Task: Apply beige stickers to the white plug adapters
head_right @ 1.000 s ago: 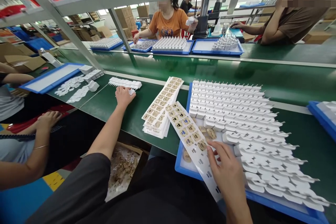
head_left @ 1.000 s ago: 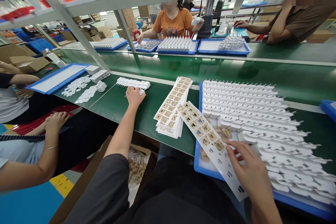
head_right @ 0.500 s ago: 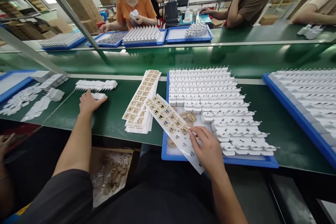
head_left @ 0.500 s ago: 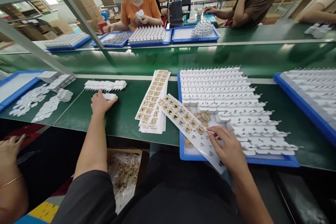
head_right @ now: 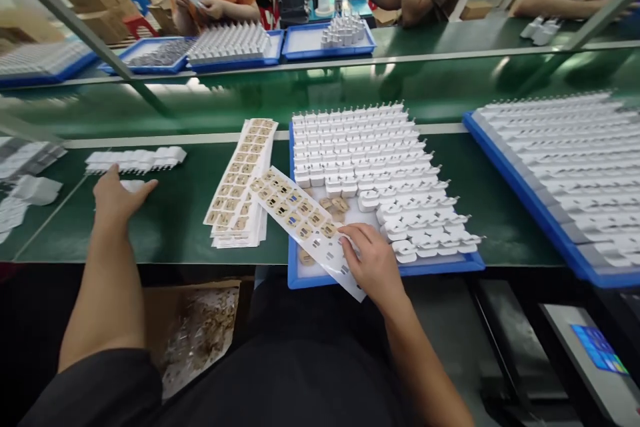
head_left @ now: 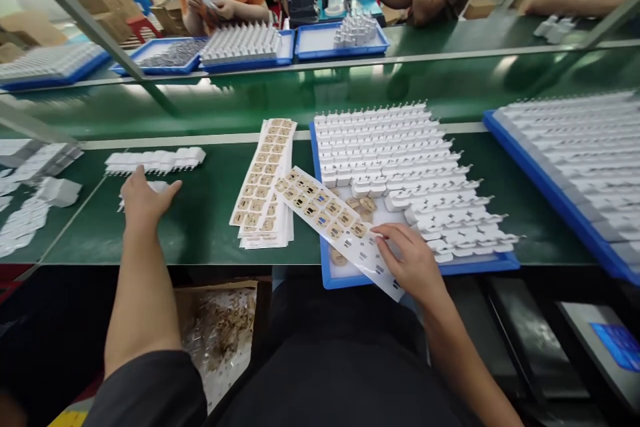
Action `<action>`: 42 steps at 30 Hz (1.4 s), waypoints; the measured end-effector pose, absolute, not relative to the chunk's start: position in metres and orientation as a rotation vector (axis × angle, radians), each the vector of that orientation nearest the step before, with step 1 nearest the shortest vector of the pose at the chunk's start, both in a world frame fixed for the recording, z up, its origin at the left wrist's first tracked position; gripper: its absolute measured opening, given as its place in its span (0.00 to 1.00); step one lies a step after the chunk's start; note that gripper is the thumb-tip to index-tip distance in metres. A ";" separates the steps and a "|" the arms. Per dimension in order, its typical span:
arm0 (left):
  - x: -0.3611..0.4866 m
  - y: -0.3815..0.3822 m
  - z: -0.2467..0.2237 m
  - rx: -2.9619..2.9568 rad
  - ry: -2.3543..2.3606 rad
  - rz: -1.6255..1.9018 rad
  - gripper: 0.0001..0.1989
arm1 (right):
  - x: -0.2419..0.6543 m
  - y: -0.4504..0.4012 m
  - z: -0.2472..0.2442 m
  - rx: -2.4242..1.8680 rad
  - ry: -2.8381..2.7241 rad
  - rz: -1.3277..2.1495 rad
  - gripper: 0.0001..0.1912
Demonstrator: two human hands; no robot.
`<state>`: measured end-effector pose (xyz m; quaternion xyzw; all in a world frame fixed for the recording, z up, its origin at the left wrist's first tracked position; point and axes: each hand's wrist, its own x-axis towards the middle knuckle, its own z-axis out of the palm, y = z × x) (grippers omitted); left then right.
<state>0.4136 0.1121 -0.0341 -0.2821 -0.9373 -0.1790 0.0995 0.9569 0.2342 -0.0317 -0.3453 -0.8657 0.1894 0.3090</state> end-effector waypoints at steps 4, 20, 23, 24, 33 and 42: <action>0.527 0.136 -0.020 -1.498 -2.384 -0.822 0.28 | 0.966 0.222 -0.032 -0.836 -2.415 0.494 0.10; 0.761 0.144 -0.038 -2.875 -1.621 -0.613 0.22 | 1.017 0.186 -0.010 -0.927 -2.497 0.472 0.13; 0.765 0.138 -0.038 -2.866 -1.576 -0.600 0.21 | 1.019 0.186 -0.002 -0.949 -2.633 0.468 0.14; 0.765 0.137 -0.038 -2.867 -1.549 -0.594 0.21 | 1.018 0.187 -0.002 -0.964 -2.629 0.464 0.15; 0.764 0.132 -0.039 -2.860 -1.466 -0.580 0.21 | 0.993 0.197 -0.026 -1.019 -2.550 0.409 0.09; 0.746 0.141 -0.041 -2.840 -1.680 -0.490 0.28 | 0.993 0.201 -0.017 -0.844 -2.316 0.772 0.06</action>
